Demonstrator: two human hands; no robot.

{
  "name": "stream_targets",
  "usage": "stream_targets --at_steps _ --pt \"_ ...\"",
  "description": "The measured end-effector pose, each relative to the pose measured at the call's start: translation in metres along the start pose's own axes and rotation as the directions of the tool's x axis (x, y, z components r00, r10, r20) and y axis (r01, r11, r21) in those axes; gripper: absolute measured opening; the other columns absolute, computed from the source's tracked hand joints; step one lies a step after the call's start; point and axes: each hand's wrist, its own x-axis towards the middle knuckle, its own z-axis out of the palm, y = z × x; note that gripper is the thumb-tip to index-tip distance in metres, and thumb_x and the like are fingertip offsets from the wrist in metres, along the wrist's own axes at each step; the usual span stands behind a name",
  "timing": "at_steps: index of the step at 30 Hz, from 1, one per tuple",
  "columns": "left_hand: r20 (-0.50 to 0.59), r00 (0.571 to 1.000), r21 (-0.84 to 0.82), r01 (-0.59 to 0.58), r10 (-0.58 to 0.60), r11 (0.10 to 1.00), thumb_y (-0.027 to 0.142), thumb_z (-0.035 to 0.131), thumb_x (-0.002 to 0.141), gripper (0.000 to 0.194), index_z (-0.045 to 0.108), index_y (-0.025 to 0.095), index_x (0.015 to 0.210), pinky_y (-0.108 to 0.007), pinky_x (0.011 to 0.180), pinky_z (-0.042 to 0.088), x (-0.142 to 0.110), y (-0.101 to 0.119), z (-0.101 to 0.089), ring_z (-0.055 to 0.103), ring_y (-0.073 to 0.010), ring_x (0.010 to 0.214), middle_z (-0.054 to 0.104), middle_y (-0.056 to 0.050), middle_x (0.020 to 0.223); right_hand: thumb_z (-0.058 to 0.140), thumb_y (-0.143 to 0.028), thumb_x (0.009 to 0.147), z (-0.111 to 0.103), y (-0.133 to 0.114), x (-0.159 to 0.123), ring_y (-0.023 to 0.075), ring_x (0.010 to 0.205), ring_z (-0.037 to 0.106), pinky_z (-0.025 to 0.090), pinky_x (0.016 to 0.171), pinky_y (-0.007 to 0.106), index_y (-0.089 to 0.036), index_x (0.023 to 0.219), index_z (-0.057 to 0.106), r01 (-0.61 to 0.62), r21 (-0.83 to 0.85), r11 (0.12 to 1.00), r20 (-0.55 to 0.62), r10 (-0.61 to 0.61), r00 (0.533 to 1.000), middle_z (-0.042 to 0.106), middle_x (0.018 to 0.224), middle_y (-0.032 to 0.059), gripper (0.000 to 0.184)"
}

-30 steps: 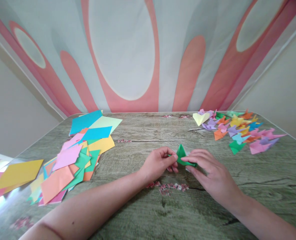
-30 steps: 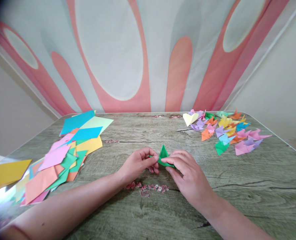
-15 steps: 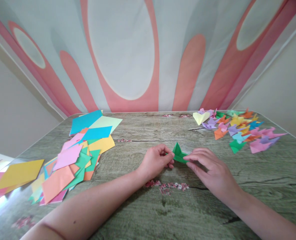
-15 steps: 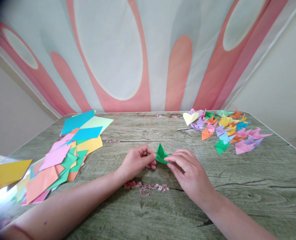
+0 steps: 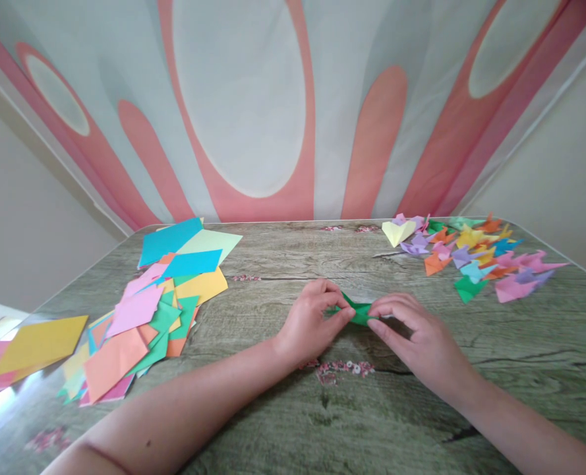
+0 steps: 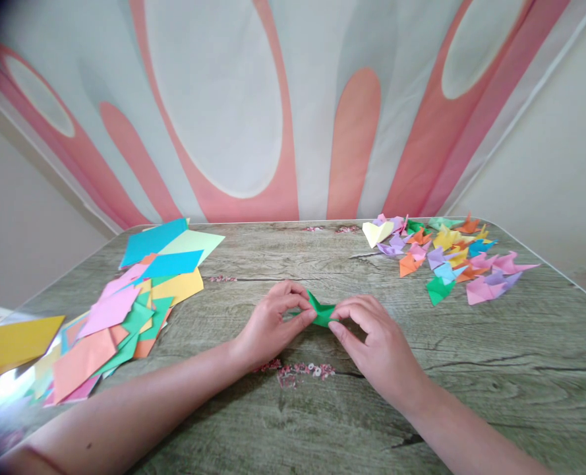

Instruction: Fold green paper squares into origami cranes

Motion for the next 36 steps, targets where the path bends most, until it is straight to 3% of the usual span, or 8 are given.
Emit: stream_targets --at_steps 6,11,16,27,36 --pt "0.080 0.993 -0.016 0.088 -0.086 0.996 0.022 0.061 0.085 0.015 0.064 0.017 0.071 -0.028 0.080 0.045 0.001 -0.004 0.003 0.059 -0.0163 0.085 0.064 -0.002 0.082 0.059 -0.025 0.088 0.004 0.000 -0.003 0.0213 0.096 0.058 0.045 0.086 0.038 -0.027 0.101 0.059 -0.079 0.027 0.997 0.009 0.079 0.997 0.063 0.099 0.0024 0.013" --pt "0.119 0.988 -0.057 0.106 -0.099 0.993 0.015 0.061 0.083 0.005 0.065 0.017 0.084 -0.025 0.077 0.046 0.000 0.000 0.003 0.061 -0.0140 0.081 0.067 0.000 0.082 0.061 -0.025 0.086 0.008 0.001 -0.005 0.0204 0.094 0.060 0.046 0.085 0.037 -0.027 0.100 0.060 -0.119 0.052 0.991 0.051 0.117 0.992 0.065 0.098 0.0005 0.014" --pt "0.125 0.992 -0.039 0.040 -0.035 0.998 0.012 0.062 0.082 0.007 0.065 0.017 0.084 -0.025 0.078 0.045 -0.003 0.002 0.005 0.062 -0.0135 0.080 0.068 0.001 0.083 0.062 -0.029 0.085 0.009 -0.006 -0.005 0.0193 0.090 0.063 0.047 0.083 0.034 -0.027 0.100 0.061 -0.219 0.105 0.970 0.044 0.215 0.976 0.068 0.098 0.0000 0.015" --pt "0.043 0.981 0.151 -0.194 0.190 0.969 0.029 0.068 0.084 0.017 0.069 0.021 0.099 -0.038 0.093 0.040 -0.008 0.003 0.006 0.062 -0.0208 0.098 0.072 -0.003 0.095 0.061 -0.035 0.084 0.006 -0.008 -0.002 0.0180 0.082 0.061 0.049 0.073 0.029 -0.024 0.098 0.061 -0.332 0.283 0.900 0.097 0.318 0.943 0.065 0.087 0.0005 0.017" --pt "0.070 0.985 0.111 -0.163 0.155 0.980 0.030 0.068 0.084 0.013 0.069 0.020 0.092 -0.037 0.090 0.042 -0.006 0.005 0.009 0.063 -0.0193 0.091 0.071 -0.003 0.089 0.061 -0.032 0.086 0.004 -0.015 -0.001 0.0163 0.080 0.061 0.049 0.073 0.028 -0.023 0.096 0.060 -0.334 0.345 0.877 0.110 0.315 0.943 0.065 0.087 0.0002 0.014"
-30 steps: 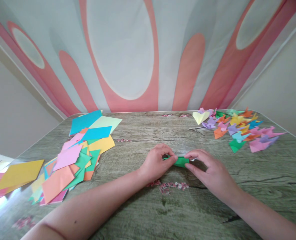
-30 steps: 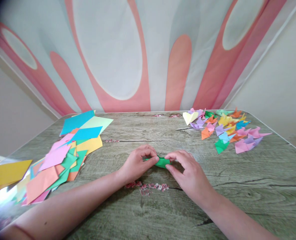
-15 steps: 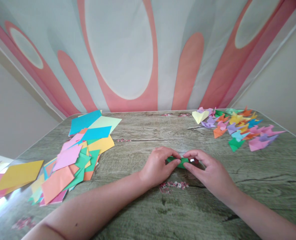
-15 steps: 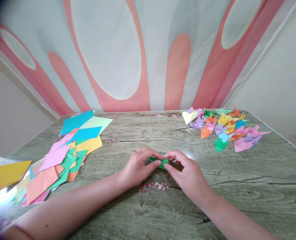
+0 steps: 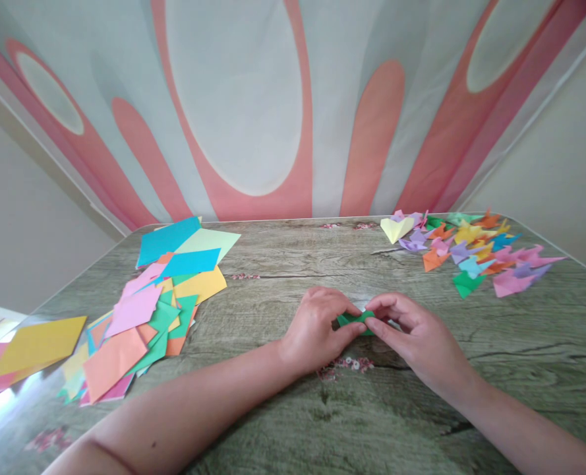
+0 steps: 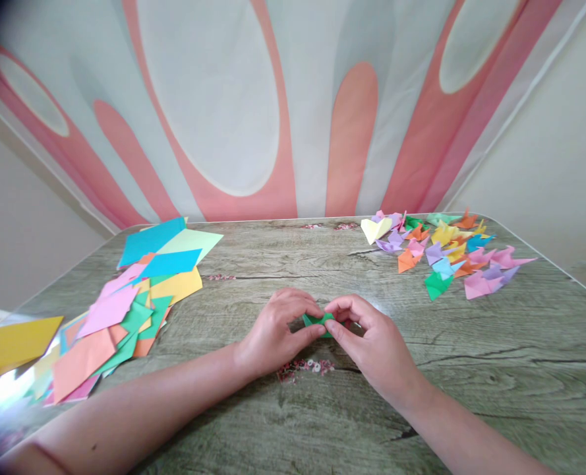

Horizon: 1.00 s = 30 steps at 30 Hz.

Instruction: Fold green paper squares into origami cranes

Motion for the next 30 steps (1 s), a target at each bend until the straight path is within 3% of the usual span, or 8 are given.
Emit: stream_targets --at_steps 6,11,18,23,30 --pt "0.071 0.997 0.038 -0.022 0.020 0.999 0.029 0.061 0.087 0.012 0.066 0.018 0.092 -0.038 0.093 0.040 0.000 0.004 -0.003 0.063 -0.0193 0.091 0.069 -0.004 0.088 0.061 -0.032 0.085 0.000 0.000 0.000 0.0175 0.084 0.064 0.050 0.078 0.030 -0.023 0.097 0.062 0.025 -0.013 1.000 -0.011 -0.025 1.000 0.068 0.092 0.0011 0.015" --pt "0.100 0.994 0.111 -0.043 0.032 0.993 0.028 0.057 0.089 0.012 0.063 0.019 0.095 -0.043 0.107 0.028 -0.001 0.007 -0.007 0.060 -0.0196 0.099 0.069 -0.004 0.093 0.061 -0.036 0.086 -0.001 0.002 0.002 0.0210 0.090 0.065 0.052 0.081 0.034 -0.023 0.102 0.065 0.039 -0.070 0.997 0.015 -0.038 0.999 0.071 0.098 0.0035 0.021" --pt "0.127 0.989 0.202 -0.104 0.080 0.974 0.029 0.053 0.091 0.015 0.063 0.019 0.095 -0.047 0.113 0.018 -0.002 0.007 -0.010 0.058 -0.0202 0.104 0.068 -0.004 0.093 0.062 -0.036 0.085 -0.004 -0.001 0.003 0.0203 0.085 0.067 0.053 0.077 0.033 -0.026 0.100 0.069 0.048 -0.158 0.986 0.025 -0.045 0.999 0.072 0.093 0.0009 0.019" --pt "0.158 0.981 0.255 -0.150 0.112 0.955 0.029 0.051 0.092 0.016 0.063 0.019 0.095 -0.049 0.114 0.017 -0.002 0.006 -0.013 0.057 -0.0212 0.104 0.068 -0.005 0.093 0.061 -0.032 0.085 -0.005 -0.003 0.003 0.0200 0.086 0.067 0.052 0.080 0.033 -0.026 0.093 0.070 0.115 -0.212 0.971 0.044 -0.108 0.993 0.072 0.093 0.0001 0.013" --pt "0.183 0.975 0.303 -0.181 0.129 0.936 0.029 0.049 0.093 0.018 0.064 0.019 0.094 -0.051 0.114 0.016 -0.001 0.006 -0.014 0.057 -0.0222 0.104 0.068 -0.006 0.092 0.061 -0.034 0.085 -0.005 0.000 0.004 0.0206 0.081 0.067 0.052 0.075 0.033 -0.025 0.089 0.069 0.118 -0.262 0.958 0.025 -0.115 0.993 0.073 0.087 0.0010 0.013"
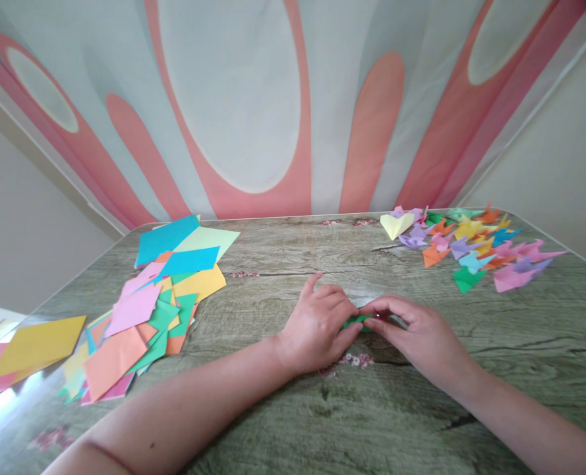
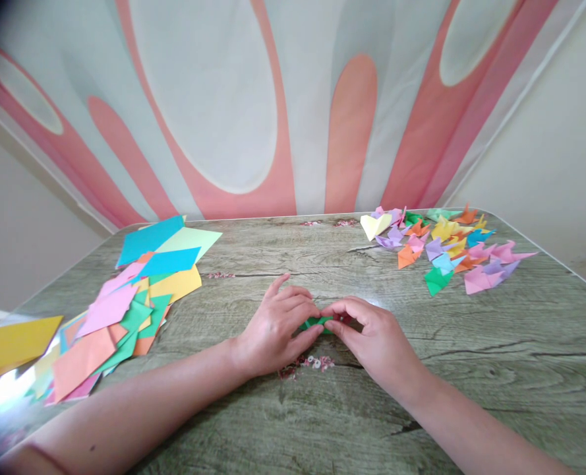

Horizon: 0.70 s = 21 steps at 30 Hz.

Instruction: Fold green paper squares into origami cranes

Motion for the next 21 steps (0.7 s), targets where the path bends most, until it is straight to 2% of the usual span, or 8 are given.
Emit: stream_targets --at_steps 5,8,11,13,15,18,21 --pt "-0.008 1.000 0.004 -0.015 0.015 1.000 0.028 0.048 0.093 0.019 0.064 0.018 0.095 -0.051 0.115 0.015 0.000 0.002 -0.002 0.057 -0.0223 0.104 0.068 -0.006 0.092 0.060 -0.034 0.085 0.000 -0.002 0.000 0.0202 0.078 0.067 0.051 0.073 0.033 -0.025 0.084 0.068 0.005 -0.008 1.000 -0.007 -0.005 1.000 0.072 0.082 0.0007 0.012" --pt "-0.019 1.000 -0.046 -0.003 0.002 0.999 0.028 0.050 0.093 0.017 0.064 0.019 0.097 -0.052 0.115 0.014 0.000 0.001 -0.001 0.057 -0.0225 0.105 0.068 -0.006 0.094 0.059 -0.034 0.085 -0.002 -0.003 0.000 0.0204 0.078 0.067 0.051 0.073 0.032 -0.025 0.080 0.068 0.038 0.005 0.999 -0.009 -0.037 0.999 0.071 0.081 0.0010 0.013" --pt "-0.054 0.996 -0.198 0.064 -0.077 0.978 0.034 0.063 0.086 0.026 0.061 0.020 0.108 -0.048 0.110 0.027 0.001 -0.005 -0.001 0.055 -0.0237 0.110 0.065 -0.008 0.107 0.059 -0.033 0.087 -0.004 -0.003 0.000 0.0199 0.080 0.066 0.050 0.074 0.032 -0.024 0.078 0.066 0.056 0.007 0.998 -0.018 -0.055 0.998 0.070 0.083 0.0010 0.014" --pt "-0.064 0.983 -0.351 0.138 -0.171 0.926 0.035 0.073 0.077 0.041 0.060 0.020 0.113 -0.040 0.100 0.041 0.004 -0.011 0.000 0.054 -0.0232 0.111 0.062 -0.009 0.113 0.058 -0.033 0.087 -0.006 -0.001 0.001 0.0195 0.082 0.066 0.050 0.076 0.031 -0.024 0.080 0.065 0.052 0.005 0.999 -0.037 -0.052 0.998 0.070 0.086 0.0010 0.013" --pt "-0.009 0.969 -0.494 0.212 -0.249 0.843 0.032 0.077 0.074 0.041 0.062 0.020 0.110 -0.032 0.087 0.048 0.007 -0.018 -0.001 0.056 -0.0207 0.107 0.061 -0.008 0.112 0.058 -0.034 0.088 -0.007 0.002 0.001 0.0198 0.084 0.066 0.050 0.077 0.031 -0.024 0.084 0.065 0.036 0.010 0.999 -0.049 -0.035 0.998 0.070 0.089 0.0012 0.013" --pt "0.138 0.942 -0.628 0.321 -0.304 0.709 0.028 0.076 0.074 0.027 0.068 0.018 0.097 -0.025 0.075 0.048 0.009 -0.025 0.000 0.059 -0.0171 0.095 0.063 -0.006 0.106 0.058 -0.037 0.088 -0.010 0.006 0.001 0.0212 0.085 0.066 0.051 0.076 0.032 -0.024 0.089 0.066 -0.006 0.013 1.000 -0.039 0.007 0.999 0.071 0.089 0.0019 0.016" --pt "0.241 0.906 -0.718 0.407 -0.347 0.565 0.028 0.076 0.072 0.020 0.069 0.015 0.086 -0.024 0.071 0.046 0.009 -0.028 0.003 0.060 -0.0135 0.081 0.065 -0.003 0.094 0.057 -0.039 0.088 -0.011 0.006 0.000 0.0213 0.084 0.067 0.052 0.074 0.032 -0.025 0.090 0.067 -0.019 -0.003 1.000 -0.024 0.019 1.000 0.072 0.088 0.0018 0.017"
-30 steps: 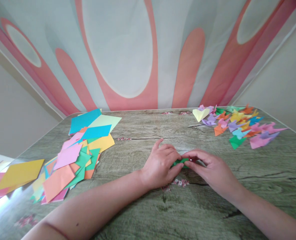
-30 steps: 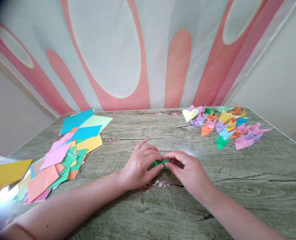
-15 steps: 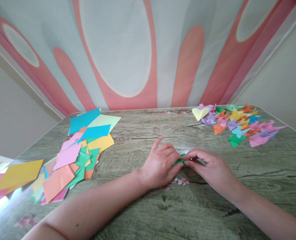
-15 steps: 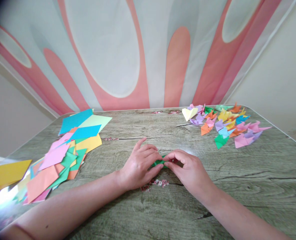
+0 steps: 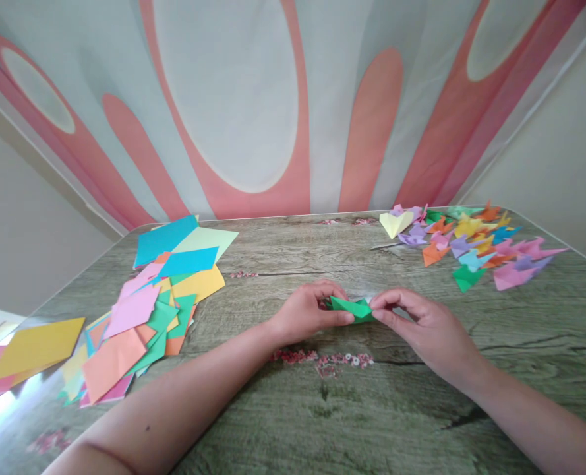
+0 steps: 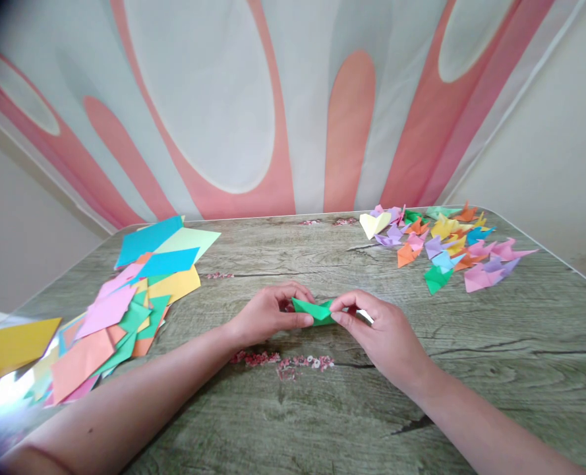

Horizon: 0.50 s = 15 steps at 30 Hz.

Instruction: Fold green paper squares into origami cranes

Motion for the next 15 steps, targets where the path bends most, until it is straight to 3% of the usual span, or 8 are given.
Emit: stream_targets --at_steps 5,10,15 --pt "0.077 0.988 -0.197 0.143 -0.130 0.970 0.033 0.077 0.070 0.024 0.068 0.015 0.083 -0.023 0.065 0.044 -0.002 -0.002 0.004 0.056 -0.0106 0.067 0.064 0.001 0.076 0.059 -0.035 0.087 0.000 -0.007 -0.001 0.0201 0.086 0.068 0.053 0.075 0.032 -0.028 0.088 0.068 0.049 0.001 0.999 0.060 -0.049 0.997 0.073 0.090 -0.0010 0.012" --pt "0.098 0.989 -0.273 0.133 -0.110 0.953 0.026 0.079 0.068 0.020 0.068 0.014 0.080 -0.022 0.067 0.042 -0.004 0.000 0.008 0.055 -0.0094 0.067 0.063 0.002 0.074 0.060 -0.033 0.086 0.002 -0.011 -0.002 0.0197 0.085 0.069 0.054 0.074 0.031 -0.028 0.087 0.069 0.055 0.011 0.998 0.021 -0.056 0.998 0.074 0.090 -0.0014 0.011" --pt "0.075 0.988 -0.354 0.156 -0.138 0.922 0.030 0.079 0.068 0.020 0.069 0.015 0.075 -0.023 0.066 0.041 -0.003 -0.002 0.012 0.053 -0.0085 0.063 0.062 0.003 0.068 0.061 -0.034 0.085 0.002 -0.012 -0.002 0.0210 0.083 0.069 0.055 0.075 0.033 -0.028 0.093 0.071 0.037 -0.008 0.999 -0.048 -0.037 0.998 0.075 0.090 -0.0007 0.014"
